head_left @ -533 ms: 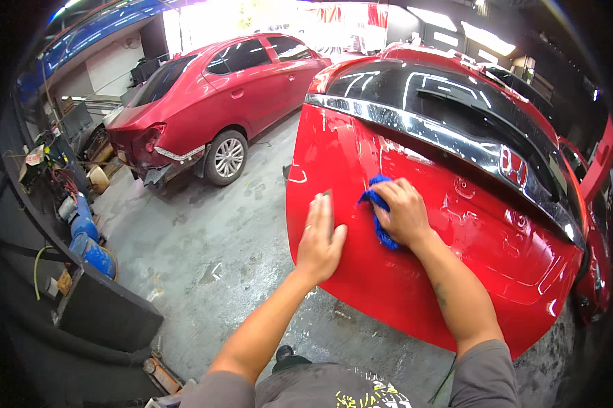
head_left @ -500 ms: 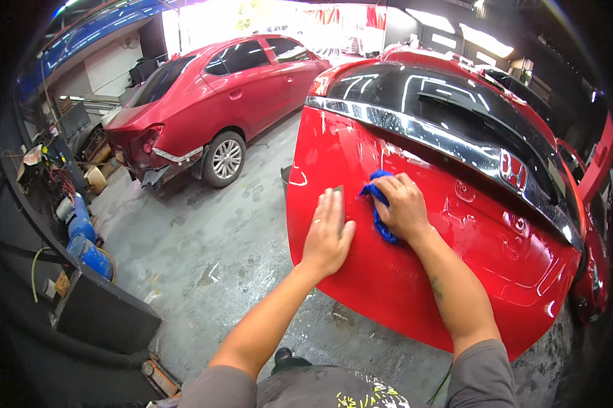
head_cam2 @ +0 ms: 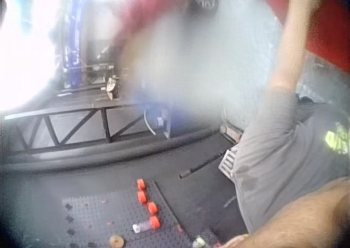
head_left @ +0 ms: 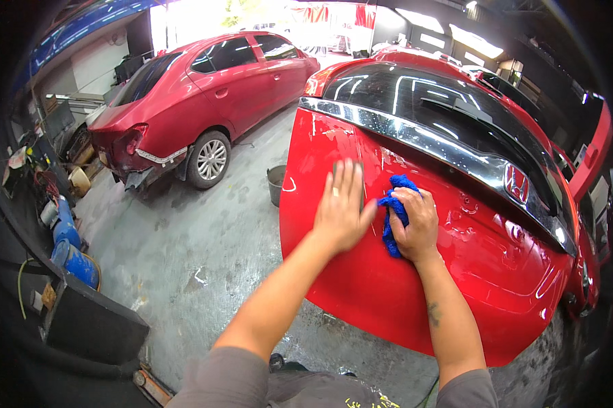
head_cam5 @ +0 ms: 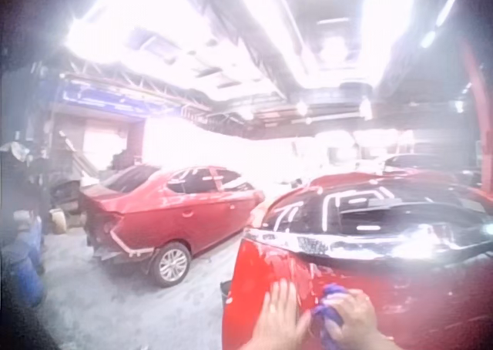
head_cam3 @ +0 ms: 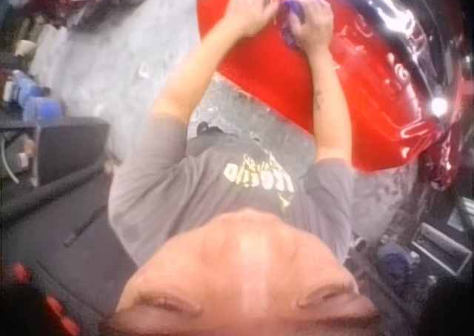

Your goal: The person wipes the rear trunk of a red car using a blue microfiber cloth and a small rectangular pad. They repeatedly rub the surface in circular and linear motions, occasionally dipping the cloth into a bucket of water to clean it before resuming the wiping process.

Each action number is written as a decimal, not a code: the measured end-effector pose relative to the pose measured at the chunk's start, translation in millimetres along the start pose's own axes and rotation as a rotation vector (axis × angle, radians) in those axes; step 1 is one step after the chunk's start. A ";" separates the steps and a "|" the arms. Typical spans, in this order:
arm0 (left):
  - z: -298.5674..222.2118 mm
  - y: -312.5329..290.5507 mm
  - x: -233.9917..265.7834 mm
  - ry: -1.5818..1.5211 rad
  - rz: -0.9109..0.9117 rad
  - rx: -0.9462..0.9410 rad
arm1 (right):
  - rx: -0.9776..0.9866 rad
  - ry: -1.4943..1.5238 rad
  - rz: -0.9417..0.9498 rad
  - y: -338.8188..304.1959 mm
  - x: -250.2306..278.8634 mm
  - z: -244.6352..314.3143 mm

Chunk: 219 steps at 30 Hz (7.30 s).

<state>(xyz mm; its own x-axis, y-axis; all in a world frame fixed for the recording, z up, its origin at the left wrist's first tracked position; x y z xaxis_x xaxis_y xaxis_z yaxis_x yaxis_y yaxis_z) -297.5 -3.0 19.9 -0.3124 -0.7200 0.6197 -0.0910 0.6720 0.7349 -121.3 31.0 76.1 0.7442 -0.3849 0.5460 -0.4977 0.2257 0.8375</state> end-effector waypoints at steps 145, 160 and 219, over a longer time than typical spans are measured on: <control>198.2 85.8 27.6 -0.116 0.184 0.247 | -0.020 0.062 -0.021 19.7 -10.4 7.8; 100.6 -57.0 28.7 0.077 -0.086 0.570 | -0.059 0.105 -0.028 10.1 -4.9 5.4; -104.9 -122.6 -27.6 0.013 0.226 0.031 | -0.175 -0.063 0.063 -9.3 -4.1 -15.3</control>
<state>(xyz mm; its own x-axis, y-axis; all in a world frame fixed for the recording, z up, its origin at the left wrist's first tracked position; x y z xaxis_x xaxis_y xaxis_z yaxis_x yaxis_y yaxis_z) -178.6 -83.7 -58.5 -0.3163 -0.5524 0.7712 -0.0487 0.8214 0.5683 -112.9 44.2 66.5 0.6817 -0.4194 0.5995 -0.4533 0.4010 0.7960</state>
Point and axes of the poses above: each hand's wrist, its own y-axis towards the middle knuckle, its own x-axis out of the back of the hand, z = x × y, the point moved 7 cm from there along y, towards the middle knuckle, and after that the axes turned 5 degrees about -y, right-handed, at the moved point
